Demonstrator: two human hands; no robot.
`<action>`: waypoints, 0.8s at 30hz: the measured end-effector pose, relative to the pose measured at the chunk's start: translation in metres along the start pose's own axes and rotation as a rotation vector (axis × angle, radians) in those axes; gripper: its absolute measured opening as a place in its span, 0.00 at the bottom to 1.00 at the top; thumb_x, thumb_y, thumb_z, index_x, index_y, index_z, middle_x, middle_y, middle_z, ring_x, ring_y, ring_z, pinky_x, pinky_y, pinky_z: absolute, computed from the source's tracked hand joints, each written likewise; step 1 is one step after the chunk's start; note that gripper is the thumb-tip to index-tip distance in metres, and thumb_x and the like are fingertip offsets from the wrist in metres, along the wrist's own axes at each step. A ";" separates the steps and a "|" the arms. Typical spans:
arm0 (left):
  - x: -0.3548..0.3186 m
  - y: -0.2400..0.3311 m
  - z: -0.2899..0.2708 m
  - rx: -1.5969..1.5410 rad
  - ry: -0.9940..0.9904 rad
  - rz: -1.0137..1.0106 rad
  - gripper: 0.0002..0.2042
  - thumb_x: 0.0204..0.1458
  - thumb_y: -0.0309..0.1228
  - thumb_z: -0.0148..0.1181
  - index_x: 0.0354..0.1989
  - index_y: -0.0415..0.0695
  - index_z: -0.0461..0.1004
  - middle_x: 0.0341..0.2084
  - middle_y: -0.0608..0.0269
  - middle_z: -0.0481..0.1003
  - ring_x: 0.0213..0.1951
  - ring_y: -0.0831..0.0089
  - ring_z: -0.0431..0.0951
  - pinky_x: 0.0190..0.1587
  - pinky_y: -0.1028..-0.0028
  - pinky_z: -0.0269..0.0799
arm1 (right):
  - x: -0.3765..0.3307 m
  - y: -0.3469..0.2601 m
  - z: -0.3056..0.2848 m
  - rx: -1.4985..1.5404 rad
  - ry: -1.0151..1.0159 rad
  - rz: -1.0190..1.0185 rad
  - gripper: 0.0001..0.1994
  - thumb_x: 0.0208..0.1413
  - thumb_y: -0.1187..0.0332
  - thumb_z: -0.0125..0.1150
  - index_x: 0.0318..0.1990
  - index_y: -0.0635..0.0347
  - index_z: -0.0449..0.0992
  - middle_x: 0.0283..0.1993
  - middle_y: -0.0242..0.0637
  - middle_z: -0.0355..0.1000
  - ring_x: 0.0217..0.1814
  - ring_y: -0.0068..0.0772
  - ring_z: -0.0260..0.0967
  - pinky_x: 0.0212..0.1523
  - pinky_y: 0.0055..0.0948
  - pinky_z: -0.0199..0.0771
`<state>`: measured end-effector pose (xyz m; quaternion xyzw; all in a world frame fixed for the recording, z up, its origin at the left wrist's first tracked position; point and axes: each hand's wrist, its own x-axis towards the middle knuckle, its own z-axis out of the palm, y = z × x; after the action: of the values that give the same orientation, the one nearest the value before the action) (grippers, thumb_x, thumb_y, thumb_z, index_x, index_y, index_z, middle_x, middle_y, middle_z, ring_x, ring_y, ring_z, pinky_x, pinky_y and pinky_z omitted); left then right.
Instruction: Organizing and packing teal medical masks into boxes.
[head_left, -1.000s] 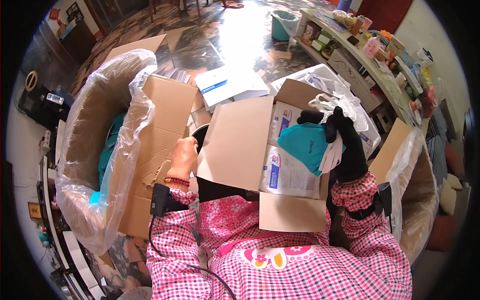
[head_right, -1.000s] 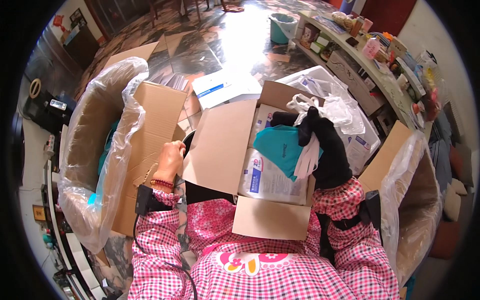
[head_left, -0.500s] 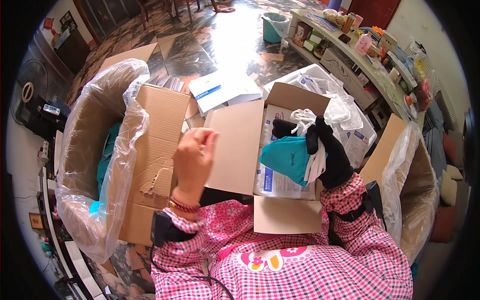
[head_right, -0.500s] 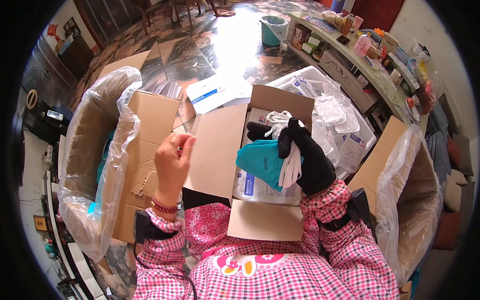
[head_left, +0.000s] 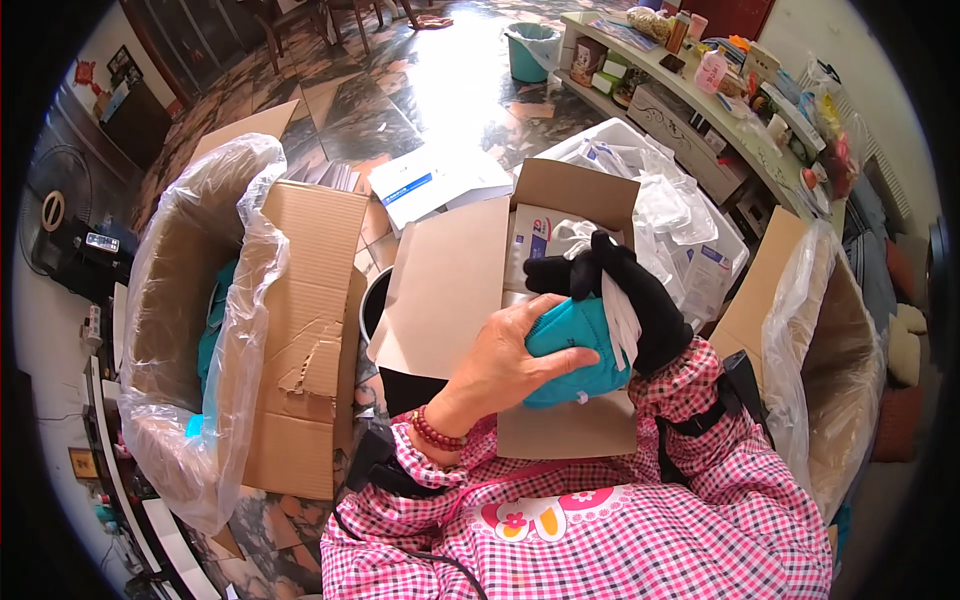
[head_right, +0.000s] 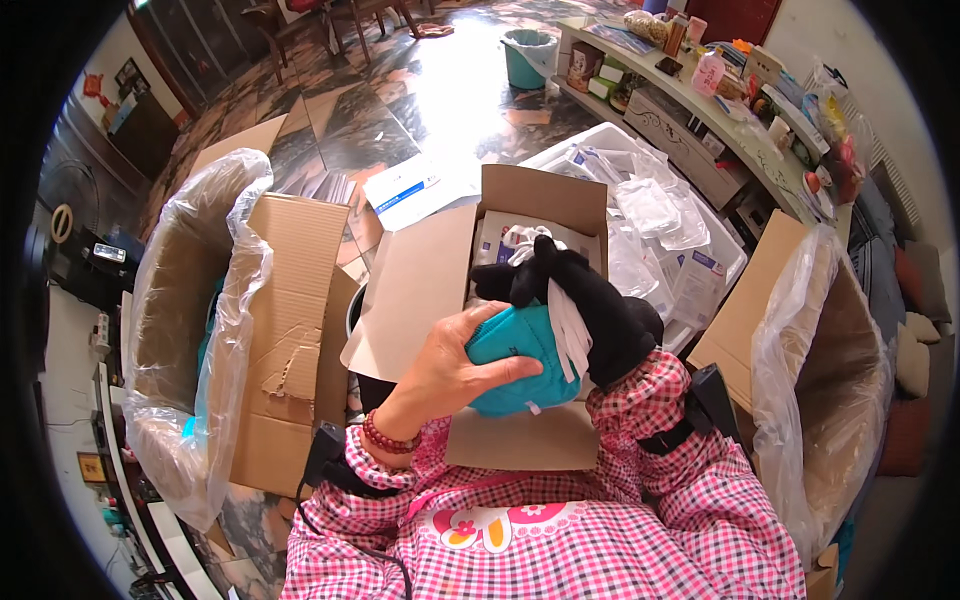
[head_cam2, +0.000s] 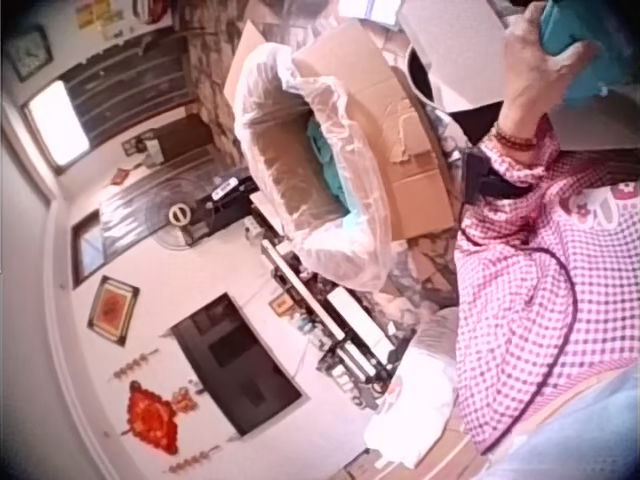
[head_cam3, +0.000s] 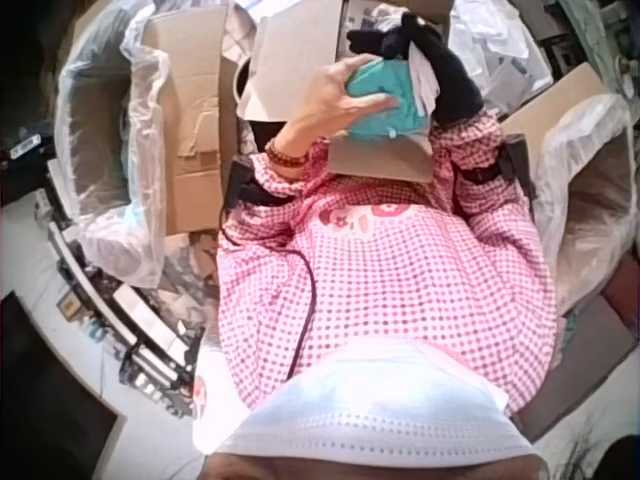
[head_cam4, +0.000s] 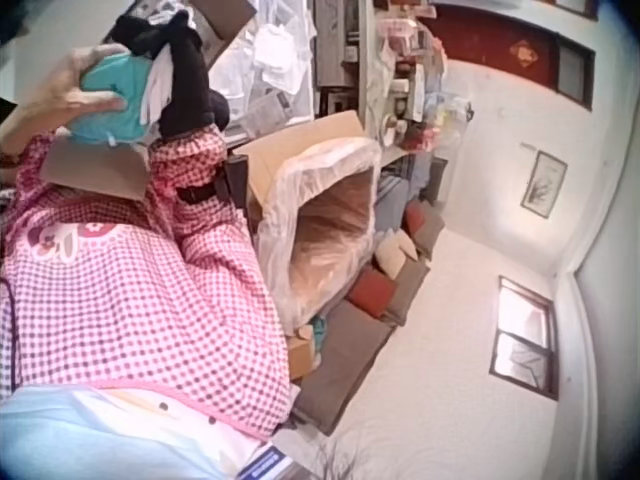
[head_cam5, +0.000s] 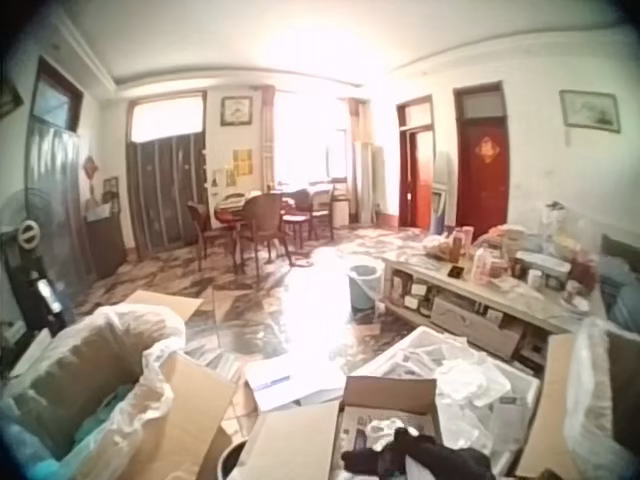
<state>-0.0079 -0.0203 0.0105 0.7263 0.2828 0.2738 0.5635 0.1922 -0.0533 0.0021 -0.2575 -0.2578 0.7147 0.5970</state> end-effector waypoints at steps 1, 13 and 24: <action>0.000 -0.006 0.000 0.046 0.056 0.057 0.20 0.50 0.35 0.75 0.47 0.37 0.78 0.36 0.59 0.79 0.36 0.73 0.80 0.41 0.73 0.78 | 0.002 0.000 -0.006 0.022 0.028 -0.026 0.18 0.72 0.56 0.48 0.49 0.63 0.75 0.51 0.52 0.77 0.62 0.48 0.72 0.63 0.43 0.72; -0.013 -0.049 -0.048 -1.154 0.541 -0.092 0.19 0.68 0.37 0.53 0.61 0.38 0.70 0.50 0.58 0.79 0.49 0.67 0.81 0.53 0.67 0.80 | -0.010 -0.077 -0.071 -1.204 0.463 0.162 0.15 0.65 0.66 0.58 0.56 0.61 0.78 0.49 0.46 0.80 0.48 0.39 0.79 0.50 0.38 0.82; -0.011 -0.041 0.016 -1.257 0.391 -0.186 0.19 0.64 0.27 0.56 0.64 0.42 0.67 0.59 0.61 0.74 0.61 0.64 0.74 0.65 0.58 0.69 | -0.034 0.003 0.036 -1.521 0.308 0.045 0.19 0.50 0.61 0.76 0.46 0.62 0.82 0.46 0.40 0.81 0.45 0.30 0.81 0.45 0.30 0.80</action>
<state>-0.0085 -0.0305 -0.0339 0.1688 0.2279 0.4634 0.8395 0.1710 -0.0894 0.0281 -0.6980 -0.5865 0.3093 0.2705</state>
